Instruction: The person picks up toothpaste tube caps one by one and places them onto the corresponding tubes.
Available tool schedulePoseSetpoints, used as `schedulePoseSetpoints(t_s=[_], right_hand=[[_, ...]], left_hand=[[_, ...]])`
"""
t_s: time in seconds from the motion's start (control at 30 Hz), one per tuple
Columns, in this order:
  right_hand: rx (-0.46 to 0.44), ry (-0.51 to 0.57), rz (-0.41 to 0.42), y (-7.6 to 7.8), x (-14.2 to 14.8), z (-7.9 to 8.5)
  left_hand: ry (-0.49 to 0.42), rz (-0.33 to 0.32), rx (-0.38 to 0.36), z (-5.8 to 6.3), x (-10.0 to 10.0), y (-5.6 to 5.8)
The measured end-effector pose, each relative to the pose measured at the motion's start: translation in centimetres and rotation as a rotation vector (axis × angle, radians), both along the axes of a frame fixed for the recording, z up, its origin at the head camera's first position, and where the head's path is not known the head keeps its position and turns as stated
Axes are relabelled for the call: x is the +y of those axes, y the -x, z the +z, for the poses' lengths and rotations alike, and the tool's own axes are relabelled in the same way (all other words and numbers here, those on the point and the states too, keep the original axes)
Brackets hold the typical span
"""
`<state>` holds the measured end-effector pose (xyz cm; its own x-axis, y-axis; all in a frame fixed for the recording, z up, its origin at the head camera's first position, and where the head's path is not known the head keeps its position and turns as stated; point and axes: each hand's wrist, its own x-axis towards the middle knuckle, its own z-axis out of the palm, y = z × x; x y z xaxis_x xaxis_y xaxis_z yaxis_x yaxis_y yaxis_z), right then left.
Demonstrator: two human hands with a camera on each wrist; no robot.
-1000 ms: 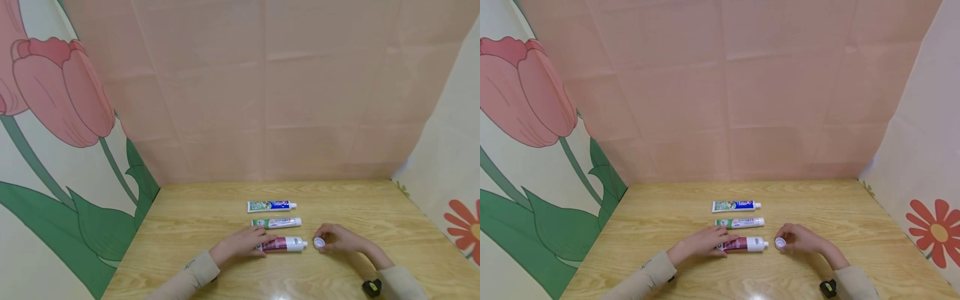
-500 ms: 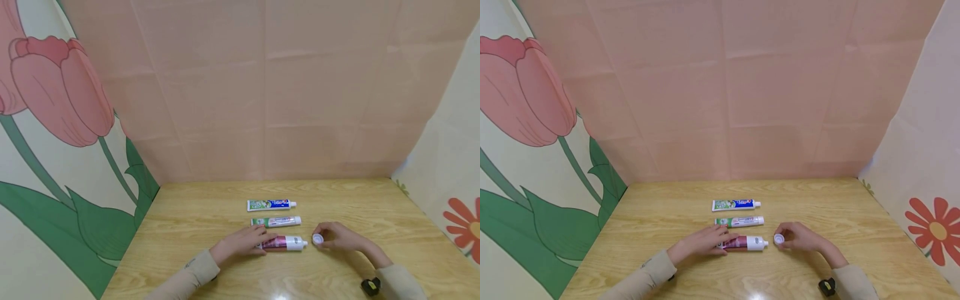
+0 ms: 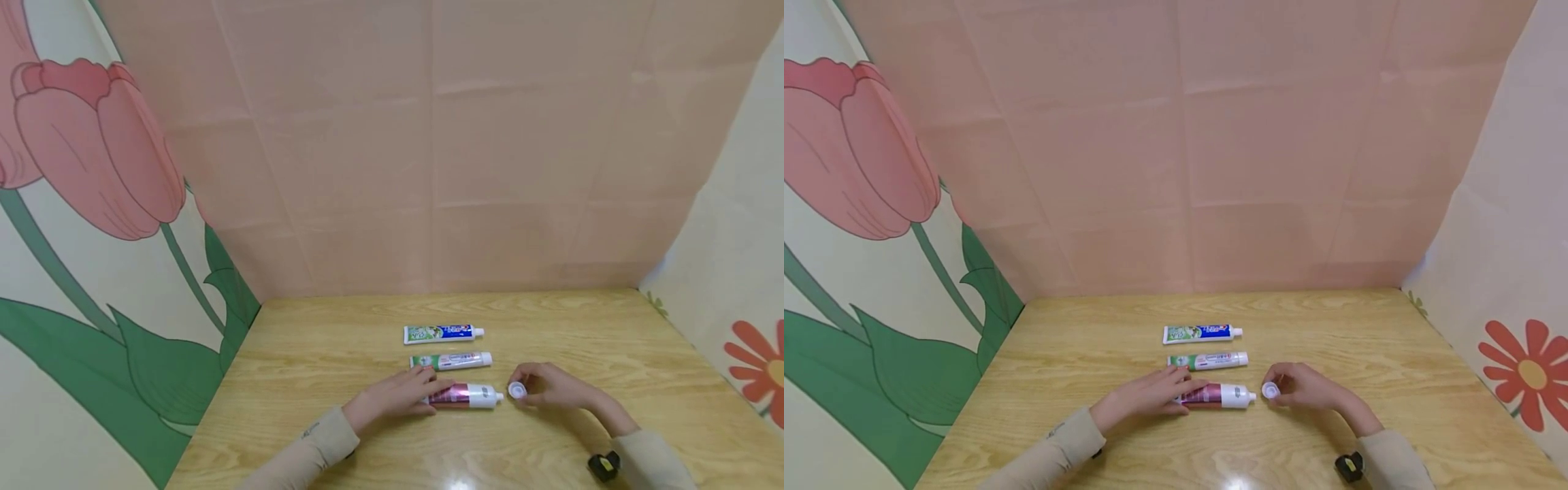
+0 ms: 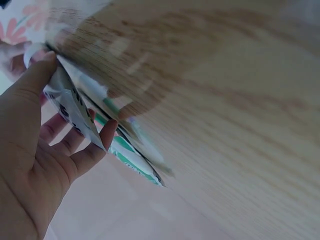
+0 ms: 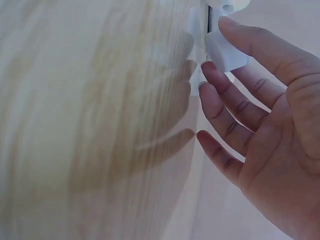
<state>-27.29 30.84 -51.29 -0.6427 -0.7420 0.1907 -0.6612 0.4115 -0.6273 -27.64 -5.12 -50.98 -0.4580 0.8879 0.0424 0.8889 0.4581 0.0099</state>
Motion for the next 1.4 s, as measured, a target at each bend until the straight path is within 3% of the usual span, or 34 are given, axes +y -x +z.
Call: schedulePoseSetpoints(t_s=[0.07, 0.23, 0.83, 1.1, 1.4], right_hand=[[0.004, -0.01, -0.042, 0.1, -0.2, -0.5], [-0.015, -0.028, -0.058, 0.1, -0.5, -0.4], [-0.013, 0.0, -0.017, 0.4, -2.2, -0.6], [-0.076, 0.017, 0.005, 0.4, -2.3, -0.6], [-0.089, 0.015, -0.03, 0.2, -2.6, -0.3]], left_hand=[[0.01, 0.007, 0.0, 0.0, 0.1, 0.0], [0.026, 0.004, 0.011, 0.1, 0.1, 0.0], [0.008, -0.011, 0.019, 0.1, 0.1, 0.1], [-0.028, -0.027, 0.03, -0.1, -0.1, 0.2], [-0.036, 0.02, -0.018, 0.0, 0.0, 0.3]])
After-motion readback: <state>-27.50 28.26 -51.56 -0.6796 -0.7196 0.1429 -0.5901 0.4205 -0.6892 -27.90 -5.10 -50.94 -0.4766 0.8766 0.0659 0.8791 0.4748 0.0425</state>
